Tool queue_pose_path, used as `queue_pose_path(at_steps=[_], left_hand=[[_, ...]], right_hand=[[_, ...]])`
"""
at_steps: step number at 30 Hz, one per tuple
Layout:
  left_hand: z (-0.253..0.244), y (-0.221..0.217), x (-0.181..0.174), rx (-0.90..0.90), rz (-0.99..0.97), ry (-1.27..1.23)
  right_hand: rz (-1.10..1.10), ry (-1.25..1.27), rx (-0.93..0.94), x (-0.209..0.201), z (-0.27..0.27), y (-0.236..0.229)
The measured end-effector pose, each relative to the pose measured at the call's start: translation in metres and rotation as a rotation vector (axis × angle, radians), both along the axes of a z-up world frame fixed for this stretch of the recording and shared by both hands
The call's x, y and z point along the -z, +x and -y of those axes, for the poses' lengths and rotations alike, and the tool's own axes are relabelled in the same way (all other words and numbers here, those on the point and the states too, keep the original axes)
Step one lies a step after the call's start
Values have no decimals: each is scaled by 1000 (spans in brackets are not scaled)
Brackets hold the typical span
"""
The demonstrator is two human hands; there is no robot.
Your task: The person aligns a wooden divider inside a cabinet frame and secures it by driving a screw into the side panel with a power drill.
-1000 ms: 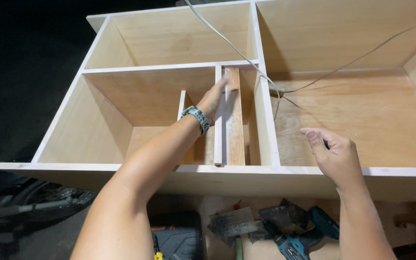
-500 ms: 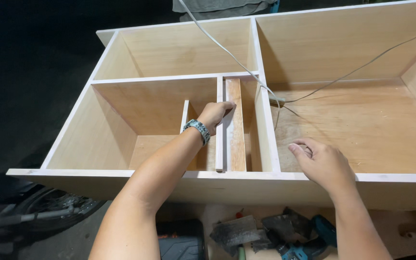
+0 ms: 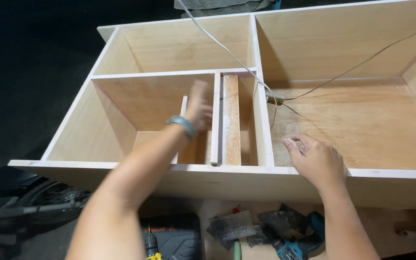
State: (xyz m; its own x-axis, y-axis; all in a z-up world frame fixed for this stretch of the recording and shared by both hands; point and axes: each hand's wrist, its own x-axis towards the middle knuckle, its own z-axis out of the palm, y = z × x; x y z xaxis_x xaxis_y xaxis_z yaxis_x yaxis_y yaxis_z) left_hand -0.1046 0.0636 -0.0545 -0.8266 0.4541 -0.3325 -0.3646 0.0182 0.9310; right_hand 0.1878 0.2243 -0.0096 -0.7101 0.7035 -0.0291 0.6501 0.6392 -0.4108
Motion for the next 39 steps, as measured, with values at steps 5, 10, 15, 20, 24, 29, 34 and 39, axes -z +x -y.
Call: queue_pose_path(at_steps=[5,10,15,20,24,29,34,39], left_hand=[[-32,-10,24,124,28,-181],[1,15,-16,139,-35,-257],[25,63,-57,120,-837,-449],[21,95,-42,287,-955,-586],[19,97,-83,153,-1196,-552],[9,124,-52,281,-1184,-791],[11,104,-64,316,-1017,-647],[25,83,-55,255,-866,-620]], right_hand=[[-39,15,23,6,-1,1],[-42,31,11,11,-7,4],[-62,64,3,18,-12,5],[-91,93,-2,26,-15,5],[-113,64,-2,19,-9,5],[-76,22,40,20,-12,3],[-152,77,5,25,-15,5],[-162,66,9,24,-15,7]])
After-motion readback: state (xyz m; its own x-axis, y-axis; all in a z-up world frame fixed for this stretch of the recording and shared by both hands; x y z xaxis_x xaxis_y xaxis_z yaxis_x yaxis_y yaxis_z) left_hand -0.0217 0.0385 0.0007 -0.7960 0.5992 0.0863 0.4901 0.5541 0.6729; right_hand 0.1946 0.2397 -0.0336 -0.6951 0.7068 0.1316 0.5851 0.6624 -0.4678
